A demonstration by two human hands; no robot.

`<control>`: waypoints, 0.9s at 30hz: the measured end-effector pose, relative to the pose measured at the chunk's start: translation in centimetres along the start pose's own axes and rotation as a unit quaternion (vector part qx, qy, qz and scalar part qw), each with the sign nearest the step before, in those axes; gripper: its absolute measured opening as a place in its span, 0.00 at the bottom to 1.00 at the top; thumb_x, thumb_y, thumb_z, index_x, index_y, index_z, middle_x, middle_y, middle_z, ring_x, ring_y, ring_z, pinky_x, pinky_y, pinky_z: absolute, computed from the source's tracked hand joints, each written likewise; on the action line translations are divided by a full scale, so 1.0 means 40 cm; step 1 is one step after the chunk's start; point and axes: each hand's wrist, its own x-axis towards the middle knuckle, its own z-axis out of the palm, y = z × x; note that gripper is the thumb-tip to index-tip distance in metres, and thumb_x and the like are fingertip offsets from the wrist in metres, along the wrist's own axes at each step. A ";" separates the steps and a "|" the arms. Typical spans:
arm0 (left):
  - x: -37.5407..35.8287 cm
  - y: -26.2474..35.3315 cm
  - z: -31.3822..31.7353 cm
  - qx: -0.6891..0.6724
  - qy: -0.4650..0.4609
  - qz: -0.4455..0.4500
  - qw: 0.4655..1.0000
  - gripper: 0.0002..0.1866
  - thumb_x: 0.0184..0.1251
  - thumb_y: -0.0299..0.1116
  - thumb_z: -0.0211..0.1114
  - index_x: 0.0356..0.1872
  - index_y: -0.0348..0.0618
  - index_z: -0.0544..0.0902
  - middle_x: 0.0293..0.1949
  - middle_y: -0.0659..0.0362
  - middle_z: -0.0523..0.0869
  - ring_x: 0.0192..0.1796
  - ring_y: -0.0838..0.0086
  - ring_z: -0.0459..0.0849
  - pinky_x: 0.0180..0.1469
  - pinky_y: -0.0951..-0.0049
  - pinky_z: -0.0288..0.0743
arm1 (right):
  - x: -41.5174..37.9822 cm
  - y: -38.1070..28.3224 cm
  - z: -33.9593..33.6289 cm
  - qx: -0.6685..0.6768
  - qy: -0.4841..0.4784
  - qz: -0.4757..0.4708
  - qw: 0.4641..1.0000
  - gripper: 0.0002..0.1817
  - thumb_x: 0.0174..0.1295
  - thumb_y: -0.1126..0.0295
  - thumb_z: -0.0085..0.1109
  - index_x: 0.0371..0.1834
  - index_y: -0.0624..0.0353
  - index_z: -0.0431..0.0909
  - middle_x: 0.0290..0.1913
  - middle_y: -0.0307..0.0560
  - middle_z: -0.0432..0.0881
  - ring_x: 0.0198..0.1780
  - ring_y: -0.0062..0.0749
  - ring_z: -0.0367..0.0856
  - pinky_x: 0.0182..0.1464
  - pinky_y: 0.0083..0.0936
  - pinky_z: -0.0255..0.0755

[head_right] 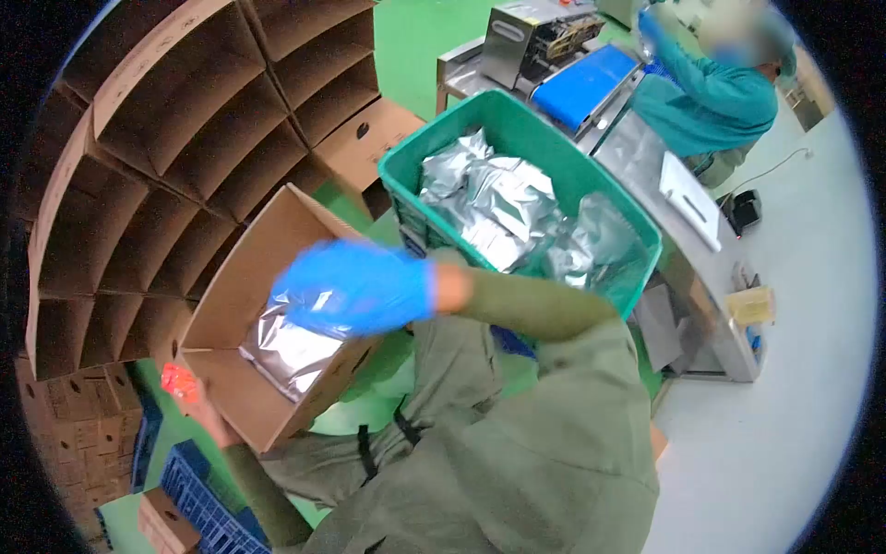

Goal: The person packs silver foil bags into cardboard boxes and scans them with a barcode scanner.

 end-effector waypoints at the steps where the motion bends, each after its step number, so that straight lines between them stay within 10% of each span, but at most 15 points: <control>1: -0.008 0.002 0.006 -0.042 0.001 -0.024 0.999 0.20 0.68 0.25 0.66 0.59 0.33 0.76 0.49 0.55 0.84 0.49 0.70 0.83 0.53 0.65 0.79 | -0.083 0.063 -0.054 0.015 0.120 0.104 0.987 0.19 0.77 0.58 0.56 0.63 0.58 0.80 0.59 0.50 0.84 0.56 0.33 0.83 0.60 0.31 0.77; 3: -0.001 -0.015 0.001 -0.044 -0.002 -0.040 0.998 0.20 0.67 0.24 0.65 0.59 0.33 0.75 0.49 0.56 0.83 0.48 0.71 0.82 0.53 0.65 0.79 | -0.279 0.205 -0.184 -0.120 0.287 0.297 0.903 0.20 0.73 0.59 0.61 0.63 0.58 0.80 0.46 0.51 0.87 0.47 0.38 0.87 0.53 0.32 0.80; 4: 0.010 -0.038 -0.005 -0.007 -0.002 -0.030 1.000 0.20 0.67 0.24 0.65 0.59 0.33 0.75 0.48 0.57 0.82 0.48 0.71 0.82 0.53 0.66 0.78 | -0.395 0.311 -0.241 -0.228 0.190 0.555 0.777 0.23 0.71 0.57 0.62 0.64 0.57 0.80 0.49 0.53 0.88 0.48 0.43 0.87 0.53 0.33 0.81; 5: 0.018 -0.059 -0.013 0.030 0.000 -0.019 0.999 0.20 0.66 0.23 0.65 0.59 0.34 0.74 0.48 0.58 0.81 0.48 0.72 0.81 0.53 0.67 0.78 | -0.638 0.574 -0.229 -0.305 0.056 0.560 0.769 0.27 0.70 0.52 0.63 0.64 0.59 0.80 0.57 0.58 0.85 0.51 0.46 0.87 0.56 0.36 0.80; 7: 0.036 -0.084 -0.032 0.040 -0.014 -0.031 0.999 0.22 0.66 0.22 0.65 0.61 0.34 0.73 0.48 0.58 0.81 0.47 0.73 0.80 0.53 0.70 0.76 | -0.869 0.816 -0.148 -0.318 0.047 0.316 0.893 0.35 0.70 0.46 0.61 0.72 0.60 0.74 0.68 0.58 0.78 0.63 0.46 0.82 0.65 0.36 0.75; 8: 0.044 -0.088 -0.031 0.040 -0.018 -0.034 0.998 0.24 0.65 0.21 0.65 0.62 0.35 0.73 0.49 0.58 0.80 0.47 0.74 0.80 0.53 0.71 0.76 | -0.874 0.892 -0.123 -0.269 0.080 0.345 0.896 0.39 0.68 0.44 0.61 0.74 0.61 0.70 0.71 0.58 0.75 0.68 0.46 0.77 0.68 0.36 0.71; 11: 0.008 -0.030 0.011 -0.049 0.000 -0.019 0.999 0.25 0.65 0.21 0.65 0.63 0.35 0.72 0.49 0.59 0.80 0.47 0.74 0.79 0.54 0.71 0.75 | -0.758 1.074 -0.103 0.018 0.340 0.555 0.759 0.52 0.62 0.37 0.64 0.80 0.64 0.60 0.79 0.57 0.66 0.80 0.44 0.62 0.78 0.35 0.58; 13: 0.017 -0.057 -0.019 -0.007 0.002 0.007 1.000 0.25 0.65 0.20 0.65 0.64 0.35 0.72 0.50 0.58 0.80 0.49 0.73 0.80 0.54 0.70 0.76 | -0.693 1.077 -0.111 -0.062 0.376 0.629 0.677 0.54 0.57 0.35 0.68 0.76 0.68 0.67 0.78 0.63 0.66 0.78 0.46 0.64 0.79 0.36 0.57; 14: 0.027 -0.077 -0.035 0.021 0.001 0.016 1.000 0.26 0.65 0.20 0.65 0.65 0.35 0.72 0.51 0.58 0.81 0.49 0.73 0.80 0.55 0.69 0.77 | -0.741 1.244 -0.130 -0.256 0.336 0.553 0.718 0.49 0.52 0.38 0.74 0.65 0.71 0.77 0.66 0.67 0.78 0.68 0.51 0.77 0.68 0.41 0.70; 15: 0.025 -0.074 -0.035 0.005 0.006 0.029 1.000 0.22 0.66 0.22 0.65 0.61 0.37 0.73 0.47 0.60 0.81 0.47 0.74 0.80 0.52 0.69 0.77 | -0.632 1.057 -0.214 -0.059 0.328 0.513 0.791 0.40 0.50 0.45 0.79 0.55 0.70 0.81 0.49 0.62 0.88 0.48 0.49 0.87 0.50 0.44 0.79; 16: 0.018 -0.066 -0.025 -0.007 0.010 0.040 0.999 0.19 0.67 0.24 0.66 0.57 0.38 0.75 0.43 0.62 0.81 0.45 0.75 0.80 0.50 0.69 0.78 | -0.538 0.928 -0.250 -0.304 0.362 0.350 0.809 0.32 0.50 0.49 0.80 0.46 0.67 0.83 0.33 0.49 0.87 0.32 0.36 0.83 0.35 0.40 0.77; 20: 0.025 -0.068 -0.030 -0.012 0.002 -0.003 1.000 0.21 0.62 0.21 0.69 0.56 0.38 0.75 0.45 0.61 0.81 0.45 0.77 0.79 0.50 0.71 0.77 | -0.187 0.227 -0.388 -0.077 0.211 0.091 0.970 0.22 0.60 0.71 0.75 0.57 0.63 0.81 0.50 0.40 0.87 0.48 0.25 0.85 0.50 0.29 0.81; 22: 0.018 -0.058 -0.039 -0.007 0.016 -0.008 1.000 0.20 0.62 0.21 0.69 0.54 0.38 0.76 0.44 0.62 0.81 0.43 0.77 0.80 0.48 0.72 0.77 | -0.098 -0.019 -0.429 -0.004 0.210 0.154 0.965 0.23 0.60 0.75 0.73 0.60 0.65 0.80 0.55 0.43 0.87 0.53 0.30 0.86 0.60 0.30 0.80; 27: 0.032 -0.054 -0.031 -0.054 -0.028 -0.064 0.996 0.14 0.65 0.22 0.66 0.50 0.38 0.77 0.42 0.61 0.83 0.41 0.76 0.82 0.46 0.71 0.79 | 0.139 -0.178 -0.390 -0.063 -0.029 -0.099 0.993 0.28 0.59 0.58 0.74 0.60 0.62 0.83 0.47 0.53 0.89 0.46 0.41 0.89 0.50 0.37 0.83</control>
